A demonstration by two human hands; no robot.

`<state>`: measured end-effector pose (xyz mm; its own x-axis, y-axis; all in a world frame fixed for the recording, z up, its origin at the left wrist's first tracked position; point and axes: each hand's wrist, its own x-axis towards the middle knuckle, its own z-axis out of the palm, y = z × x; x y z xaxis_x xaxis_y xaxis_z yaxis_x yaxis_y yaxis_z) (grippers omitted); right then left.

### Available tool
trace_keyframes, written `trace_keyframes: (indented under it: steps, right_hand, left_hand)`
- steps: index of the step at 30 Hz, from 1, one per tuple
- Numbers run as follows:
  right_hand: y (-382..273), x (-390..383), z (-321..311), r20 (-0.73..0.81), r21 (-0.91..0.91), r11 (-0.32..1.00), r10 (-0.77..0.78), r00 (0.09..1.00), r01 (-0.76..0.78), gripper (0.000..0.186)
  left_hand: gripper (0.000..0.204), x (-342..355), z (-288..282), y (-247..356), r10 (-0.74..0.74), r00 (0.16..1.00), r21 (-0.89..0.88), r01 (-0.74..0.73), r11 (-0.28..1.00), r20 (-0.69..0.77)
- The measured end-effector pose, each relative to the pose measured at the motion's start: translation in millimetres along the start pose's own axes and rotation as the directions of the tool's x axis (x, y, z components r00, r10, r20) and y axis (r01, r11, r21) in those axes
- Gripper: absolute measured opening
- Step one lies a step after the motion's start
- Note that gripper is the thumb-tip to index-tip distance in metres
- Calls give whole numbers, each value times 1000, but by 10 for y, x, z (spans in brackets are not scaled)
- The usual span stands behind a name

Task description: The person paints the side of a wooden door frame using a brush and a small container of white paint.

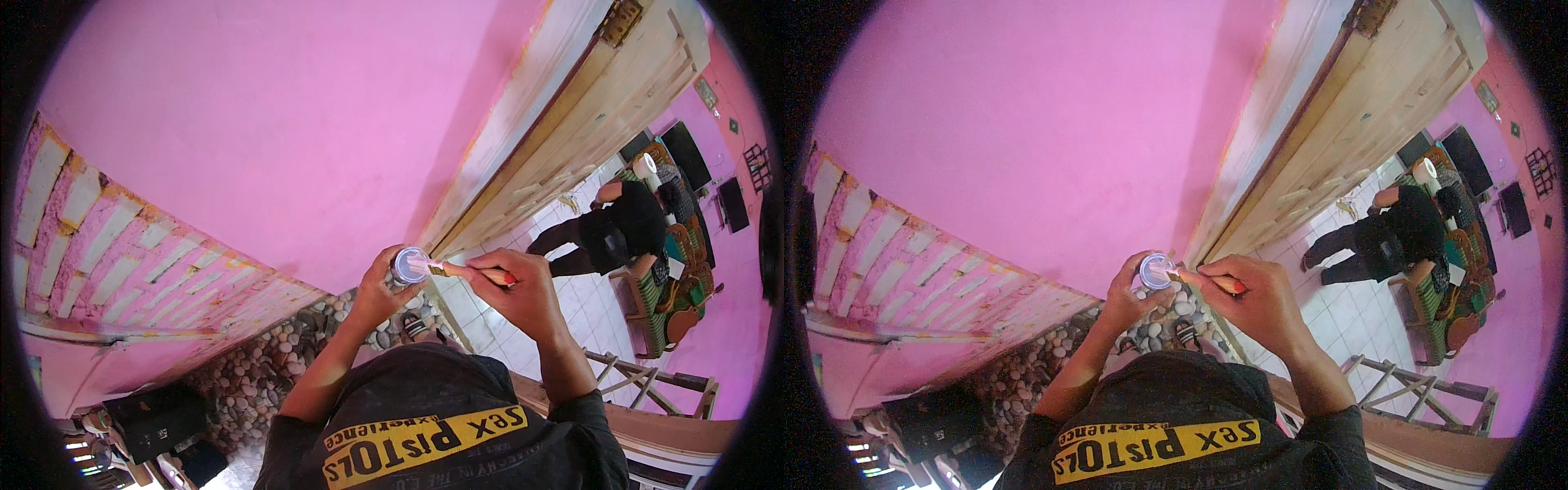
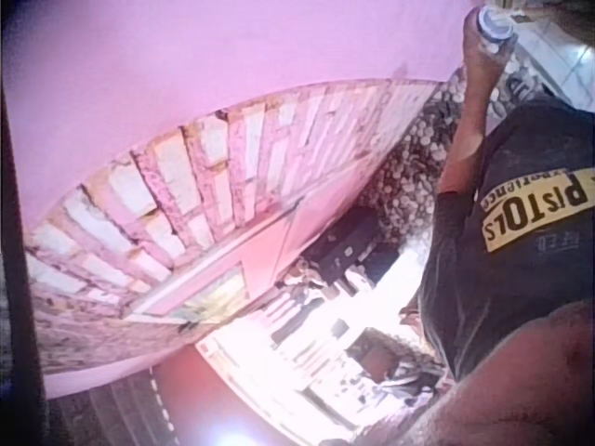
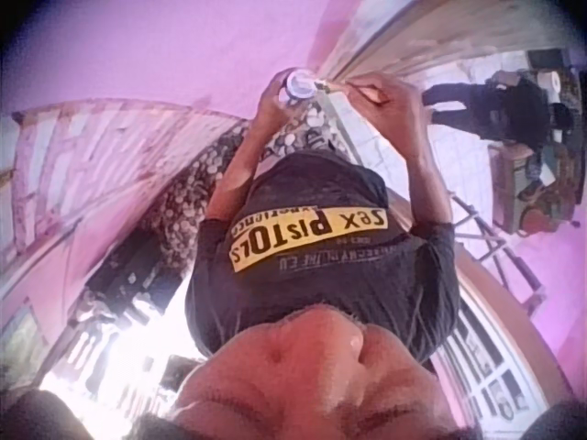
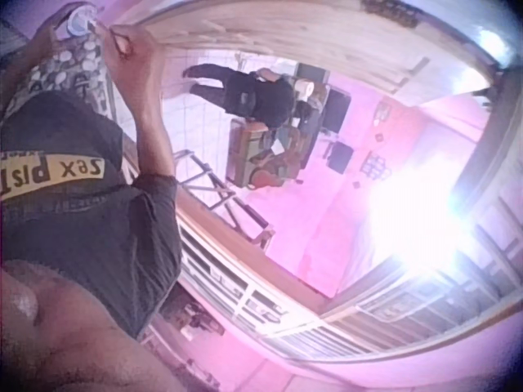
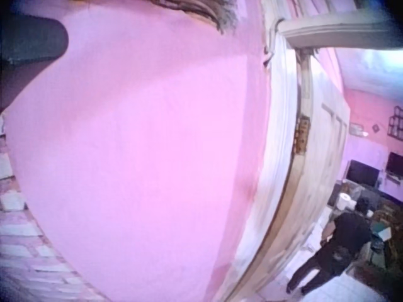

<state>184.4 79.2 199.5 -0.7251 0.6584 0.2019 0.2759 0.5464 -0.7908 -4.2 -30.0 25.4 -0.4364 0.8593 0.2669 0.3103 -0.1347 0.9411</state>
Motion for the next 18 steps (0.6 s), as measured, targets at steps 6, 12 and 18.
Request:
trace_keyframes:
  steps: [6, 12, 18]
  right_hand:
    - [-22, 151, 143, 76, -61, 997, -40, 996, 45, 19]
    - [150, 252, 335, 235, -51, 997, -35, 971, 49, 22]
    - [209, 259, 368, 124, 58, 996, -78, 989, 71, 20]
  left_hand:
    - [68, -15, -17, 26, 1, 999, 30, -2, 1000, 38]
    - [68, -55, -52, -13, 38, 998, 17, -39, 999, 55]
    - [66, -56, -77, 39, 0, 999, 15, -1, 1000, 54]
